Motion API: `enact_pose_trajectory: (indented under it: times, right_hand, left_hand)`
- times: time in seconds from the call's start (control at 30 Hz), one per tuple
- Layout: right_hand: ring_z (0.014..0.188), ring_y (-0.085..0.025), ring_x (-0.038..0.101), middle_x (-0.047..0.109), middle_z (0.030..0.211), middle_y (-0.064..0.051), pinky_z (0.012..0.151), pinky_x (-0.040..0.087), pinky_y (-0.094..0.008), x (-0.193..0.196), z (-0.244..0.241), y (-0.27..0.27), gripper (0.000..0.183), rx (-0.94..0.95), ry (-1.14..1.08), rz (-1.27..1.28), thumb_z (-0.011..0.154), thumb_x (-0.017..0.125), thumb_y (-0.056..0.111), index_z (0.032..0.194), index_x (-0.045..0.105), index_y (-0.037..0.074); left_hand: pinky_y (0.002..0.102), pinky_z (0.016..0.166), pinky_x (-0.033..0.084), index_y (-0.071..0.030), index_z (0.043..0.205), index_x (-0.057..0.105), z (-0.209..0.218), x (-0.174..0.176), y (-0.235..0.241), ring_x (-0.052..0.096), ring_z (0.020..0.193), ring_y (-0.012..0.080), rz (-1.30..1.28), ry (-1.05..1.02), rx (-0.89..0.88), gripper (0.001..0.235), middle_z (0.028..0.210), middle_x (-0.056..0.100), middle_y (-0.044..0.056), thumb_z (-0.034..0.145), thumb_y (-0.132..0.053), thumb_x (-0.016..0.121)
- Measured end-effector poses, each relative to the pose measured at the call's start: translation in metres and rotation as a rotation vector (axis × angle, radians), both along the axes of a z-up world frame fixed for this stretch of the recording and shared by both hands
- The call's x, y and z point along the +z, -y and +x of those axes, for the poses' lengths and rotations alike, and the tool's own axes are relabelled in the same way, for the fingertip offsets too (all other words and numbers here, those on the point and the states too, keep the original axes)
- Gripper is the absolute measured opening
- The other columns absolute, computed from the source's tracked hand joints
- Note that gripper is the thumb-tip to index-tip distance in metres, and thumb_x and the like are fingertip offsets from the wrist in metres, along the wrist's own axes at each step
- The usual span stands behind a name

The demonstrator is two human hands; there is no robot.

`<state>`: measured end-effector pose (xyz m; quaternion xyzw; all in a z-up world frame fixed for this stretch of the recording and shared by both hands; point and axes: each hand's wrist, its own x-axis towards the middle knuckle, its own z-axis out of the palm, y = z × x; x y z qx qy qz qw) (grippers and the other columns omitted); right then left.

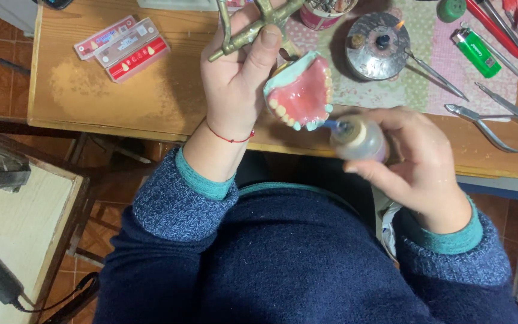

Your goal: Apply wax and model dental components onto a plaster tooth mold.

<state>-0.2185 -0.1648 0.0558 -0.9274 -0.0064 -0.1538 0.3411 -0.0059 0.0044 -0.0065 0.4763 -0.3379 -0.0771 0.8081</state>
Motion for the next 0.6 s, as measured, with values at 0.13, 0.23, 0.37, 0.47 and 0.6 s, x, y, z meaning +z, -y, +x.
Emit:
enact_pose_trajectory:
  times: [0.13, 0.23, 0.37, 0.47, 0.6]
  right_hand:
    - [0.107, -0.023, 0.069, 0.069, 0.117, -0.012, 0.096, 0.053, -0.032, 0.012, 0.006, -0.004, 0.055, -0.115, 0.049, 0.043, 0.085, 0.086, 0.028, 0.125, 0.06, 0.001]
    - [0.108, -0.025, 0.068, 0.069, 0.117, -0.014, 0.097, 0.053, -0.034, 0.019, 0.011, -0.005, 0.056, -0.116, 0.074, 0.005, 0.081, 0.087, 0.025, 0.122, 0.06, -0.002]
    - [0.104, -0.017, 0.069, 0.071, 0.115, -0.012, 0.096, 0.054, -0.027, 0.012, 0.01, 0.002, 0.056, -0.118, 0.02, -0.001, 0.088, 0.091, 0.021, 0.13, 0.062, 0.001]
    - [0.116, -0.02, 0.069, 0.069, 0.125, -0.011, 0.108, 0.054, -0.03, 0.002, 0.008, 0.005, 0.053, -0.135, 0.054, 0.227, 0.095, 0.086, 0.019, 0.132, 0.053, 0.001]
    - [0.112, -0.016, 0.064, 0.066, 0.129, -0.007, 0.103, 0.052, -0.029, -0.02, -0.014, 0.02, 0.058, -0.18, 0.157, 0.517, 0.097, 0.085, 0.023, 0.137, 0.047, 0.005]
  left_hand:
    - [0.019, 0.077, 0.043, 0.001, 0.132, 0.066, 0.0, -0.003, -0.001, 0.051, 0.084, 0.0035, 0.008, -0.023, -0.022, 0.029, 0.098, 0.063, -0.004, 0.119, -0.025, 0.066]
    - [0.019, 0.079, 0.045, 0.001, 0.134, 0.065, -0.001, 0.0, -0.001, 0.052, 0.084, 0.0035, 0.01, -0.045, -0.042, 0.03, 0.101, 0.065, -0.003, 0.119, -0.025, 0.067]
    - [0.019, 0.082, 0.048, 0.001, 0.139, 0.063, -0.001, 0.001, 0.0, 0.057, 0.09, 0.0037, 0.003, -0.071, -0.064, 0.034, 0.107, 0.068, -0.003, 0.117, -0.025, 0.066]
    - [0.02, 0.085, 0.05, 0.001, 0.139, 0.063, 0.0, 0.0, 0.0, 0.061, 0.093, 0.005, -0.022, -0.056, -0.08, 0.033, 0.11, 0.07, -0.001, 0.118, -0.024, 0.066]
    - [0.022, 0.076, 0.051, 0.002, 0.139, 0.063, 0.0, 0.001, -0.002, 0.061, 0.082, 0.0062, 0.009, -0.081, -0.098, 0.033, 0.099, 0.069, 0.0, 0.116, -0.022, 0.067]
